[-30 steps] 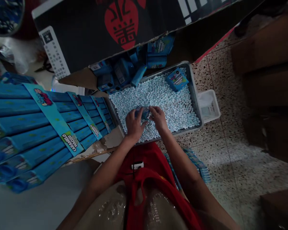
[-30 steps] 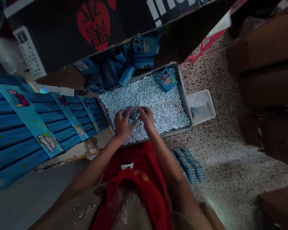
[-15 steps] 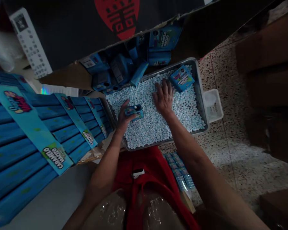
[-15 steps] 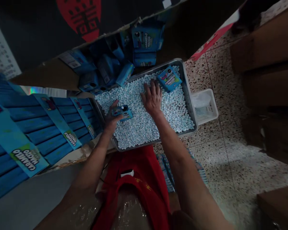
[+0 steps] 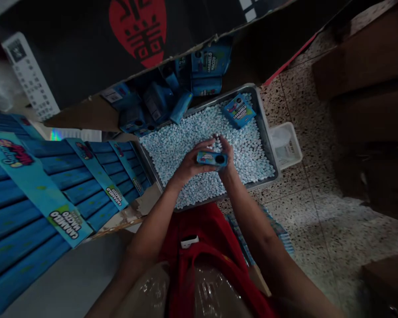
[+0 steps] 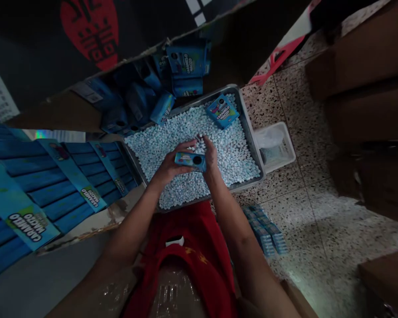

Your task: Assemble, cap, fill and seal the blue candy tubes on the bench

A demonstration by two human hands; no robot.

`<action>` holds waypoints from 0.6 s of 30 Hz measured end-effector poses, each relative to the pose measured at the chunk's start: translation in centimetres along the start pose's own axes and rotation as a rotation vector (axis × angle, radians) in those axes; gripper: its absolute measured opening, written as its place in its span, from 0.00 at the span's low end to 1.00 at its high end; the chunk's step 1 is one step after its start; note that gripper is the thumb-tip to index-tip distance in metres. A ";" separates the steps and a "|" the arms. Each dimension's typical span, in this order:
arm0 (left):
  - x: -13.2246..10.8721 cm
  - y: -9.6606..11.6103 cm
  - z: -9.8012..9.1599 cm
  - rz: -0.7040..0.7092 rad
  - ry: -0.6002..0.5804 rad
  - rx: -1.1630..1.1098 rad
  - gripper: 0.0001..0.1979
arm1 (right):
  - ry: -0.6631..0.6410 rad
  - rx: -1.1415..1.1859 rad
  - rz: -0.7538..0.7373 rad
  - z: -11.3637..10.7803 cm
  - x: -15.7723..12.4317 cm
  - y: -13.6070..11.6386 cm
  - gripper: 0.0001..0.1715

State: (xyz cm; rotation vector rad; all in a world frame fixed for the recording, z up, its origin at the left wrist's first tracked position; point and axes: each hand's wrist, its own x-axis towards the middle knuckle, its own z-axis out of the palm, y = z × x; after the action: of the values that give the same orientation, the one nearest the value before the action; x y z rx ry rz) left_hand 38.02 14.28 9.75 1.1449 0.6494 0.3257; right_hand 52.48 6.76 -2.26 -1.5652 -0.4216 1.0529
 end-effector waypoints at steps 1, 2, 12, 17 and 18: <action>-0.8 0.9 -0.2 0.051 0.005 0.112 0.20 | 0.017 0.097 0.061 0.0 -0.2 -0.4 0.38; -1.5 1.5 -0.4 0.083 0.040 0.220 0.19 | 0.029 0.200 0.120 0.1 -0.5 -0.9 0.36; -4.1 -1.2 -2.5 0.124 0.384 0.819 0.16 | -0.106 0.415 -0.107 2.1 -5.9 -10.0 0.29; -4.3 -1.0 -2.2 0.116 0.404 0.899 0.16 | -0.086 0.383 -0.119 3.6 -6.4 -10.4 0.29; -4.3 -1.0 -2.2 0.112 0.409 0.904 0.16 | -0.070 0.396 -0.116 3.7 -6.4 -10.5 0.29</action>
State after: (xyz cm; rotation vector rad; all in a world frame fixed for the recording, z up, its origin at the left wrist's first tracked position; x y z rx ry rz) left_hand 33.22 13.09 9.62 2.0083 1.1533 0.3760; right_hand 48.91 7.25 10.02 -1.1425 -0.3235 1.0310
